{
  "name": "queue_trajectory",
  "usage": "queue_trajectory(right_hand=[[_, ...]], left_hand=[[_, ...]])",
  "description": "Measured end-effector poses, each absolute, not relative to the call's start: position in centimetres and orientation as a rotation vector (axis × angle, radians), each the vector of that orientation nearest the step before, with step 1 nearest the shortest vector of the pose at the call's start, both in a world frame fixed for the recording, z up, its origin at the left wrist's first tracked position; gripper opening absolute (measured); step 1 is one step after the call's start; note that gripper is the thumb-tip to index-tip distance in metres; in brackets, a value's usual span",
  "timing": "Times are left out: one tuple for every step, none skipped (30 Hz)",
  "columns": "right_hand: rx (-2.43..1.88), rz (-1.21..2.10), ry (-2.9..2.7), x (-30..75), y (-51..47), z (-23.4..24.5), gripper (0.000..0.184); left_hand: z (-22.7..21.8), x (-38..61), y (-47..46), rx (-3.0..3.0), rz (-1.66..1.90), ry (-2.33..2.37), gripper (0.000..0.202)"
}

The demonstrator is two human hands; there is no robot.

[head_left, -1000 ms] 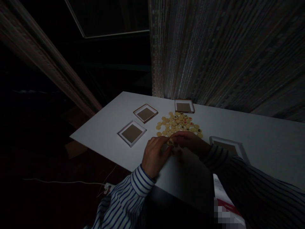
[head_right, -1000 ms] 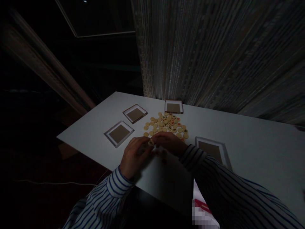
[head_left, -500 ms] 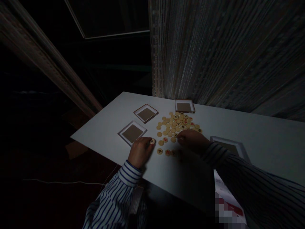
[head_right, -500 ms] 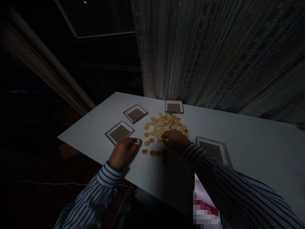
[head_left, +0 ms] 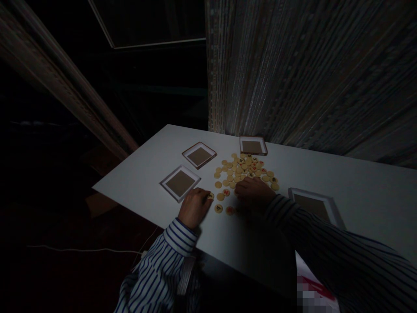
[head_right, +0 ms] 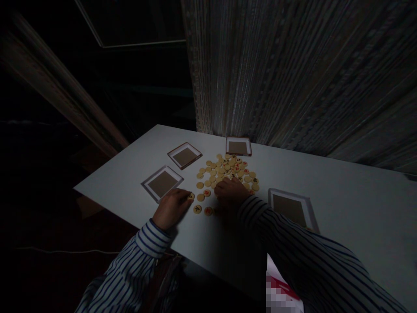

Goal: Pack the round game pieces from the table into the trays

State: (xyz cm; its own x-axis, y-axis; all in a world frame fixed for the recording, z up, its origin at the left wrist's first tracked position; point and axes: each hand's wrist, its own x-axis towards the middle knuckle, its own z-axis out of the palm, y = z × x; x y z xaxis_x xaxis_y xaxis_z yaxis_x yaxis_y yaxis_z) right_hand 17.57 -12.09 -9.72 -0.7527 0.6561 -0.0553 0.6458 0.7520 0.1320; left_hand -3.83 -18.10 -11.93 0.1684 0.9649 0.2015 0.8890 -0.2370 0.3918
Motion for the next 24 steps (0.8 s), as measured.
queue_trajectory(right_hand=[[1.054,0.153,2.851,17.5,-12.1,-9.6,0.019],[1.051,0.141,2.852,17.5,-12.0,-9.6,0.019],[1.052,0.123,2.851,17.4,-12.0,-9.5,0.019],[1.056,0.099,2.851,17.4,-11.9,-9.6,0.019],[1.07,0.063,2.854,17.4,-11.9,-9.6,0.019],[1.091,0.008,2.865,17.5,-11.8,-9.7,0.019],[1.125,-0.07,2.888,17.5,-11.8,-9.7,0.018],[1.178,-0.179,2.918,17.6,-11.8,-9.8,0.016],[1.249,-0.331,2.946,17.7,-11.8,-9.8,0.015],[1.336,-0.53,2.96,17.8,-11.8,-9.8,0.015],[1.421,-0.777,2.95,17.9,-11.8,-9.6,0.015],[1.493,-1.062,2.907,17.9,-11.9,-9.4,0.016],[1.545,-1.358,2.829,18.0,-12.1,-9.1,0.019],[1.569,-1.635,2.732,18.0,-12.2,-8.7,0.023],[1.579,-1.867,2.632,18.0,-12.4,-8.3,0.026],[1.592,-2.044,2.54,18.1,-12.6,-7.9,0.029],[1.619,-2.167,2.461,18.1,-12.7,-7.6,0.031],[1.664,-2.242,2.396,18.2,-12.8,-7.3,0.032],[1.711,-2.289,2.342,18.3,-13.0,-7.2,0.033],[1.749,-2.327,2.296,18.5,-13.0,-7.2,0.034],[1.77,-2.363,2.259,18.6,-13.1,-7.3,0.035],[1.771,-2.401,2.235,18.8,-13.2,-7.3,0.035],[1.757,-2.442,2.223,18.9,-13.3,-7.4,0.035],[1.737,-2.477,2.219,19.0,-13.4,-7.5,0.034]], left_hand=[[-11.9,-3.8,-18.0,2.252,0.607,1.812,0.021],[-11.9,-3.8,-18.0,2.253,0.601,1.809,0.021],[-11.9,-3.8,-18.0,2.256,0.596,1.806,0.021],[-11.9,-3.9,-17.9,2.26,0.591,1.8,0.021],[-11.9,-3.9,-17.9,2.26,0.589,1.798,0.022],[-11.9,-3.9,-18.0,2.259,0.592,1.8,0.022],[-11.8,-4.0,-18.0,2.256,0.6,1.806,0.023],[-11.7,-4.0,-18.1,2.251,0.617,1.815,0.025],[-11.5,-3.9,-18.2,2.246,0.646,1.821,0.026],[-11.3,-3.8,-18.3,2.244,0.686,1.822,0.027],[-11.0,-3.6,-18.4,2.244,0.736,1.817,0.027],[-10.7,-3.4,-18.5,2.245,0.79,1.801,0.026],[-10.4,-3.1,-18.6,2.249,0.846,1.774,0.026],[-10.0,-2.7,-18.6,2.258,0.901,1.736,0.026],[-9.6,-2.3,-18.7,2.271,0.951,1.687,0.026],[-9.3,-1.8,-18.7,2.286,0.997,1.633,0.026],[-8.9,-1.3,-18.7,2.299,1.041,1.578,0.026],[-8.7,-0.8,-18.7,2.311,1.08,1.527,0.027],[-8.4,-0.4,-18.7,2.32,1.116,1.484,0.027],[-8.2,0.1,-18.7,2.33,1.148,1.449,0.028],[-8.0,0.5,-18.7,2.34,1.173,1.417,0.029],[-7.8,0.9,-18.6,2.351,1.188,1.388,0.029],[-7.7,1.3,-18.6,2.362,1.193,1.363,0.028],[-7.6,1.6,-18.6,2.371,1.189,1.34,0.026]])
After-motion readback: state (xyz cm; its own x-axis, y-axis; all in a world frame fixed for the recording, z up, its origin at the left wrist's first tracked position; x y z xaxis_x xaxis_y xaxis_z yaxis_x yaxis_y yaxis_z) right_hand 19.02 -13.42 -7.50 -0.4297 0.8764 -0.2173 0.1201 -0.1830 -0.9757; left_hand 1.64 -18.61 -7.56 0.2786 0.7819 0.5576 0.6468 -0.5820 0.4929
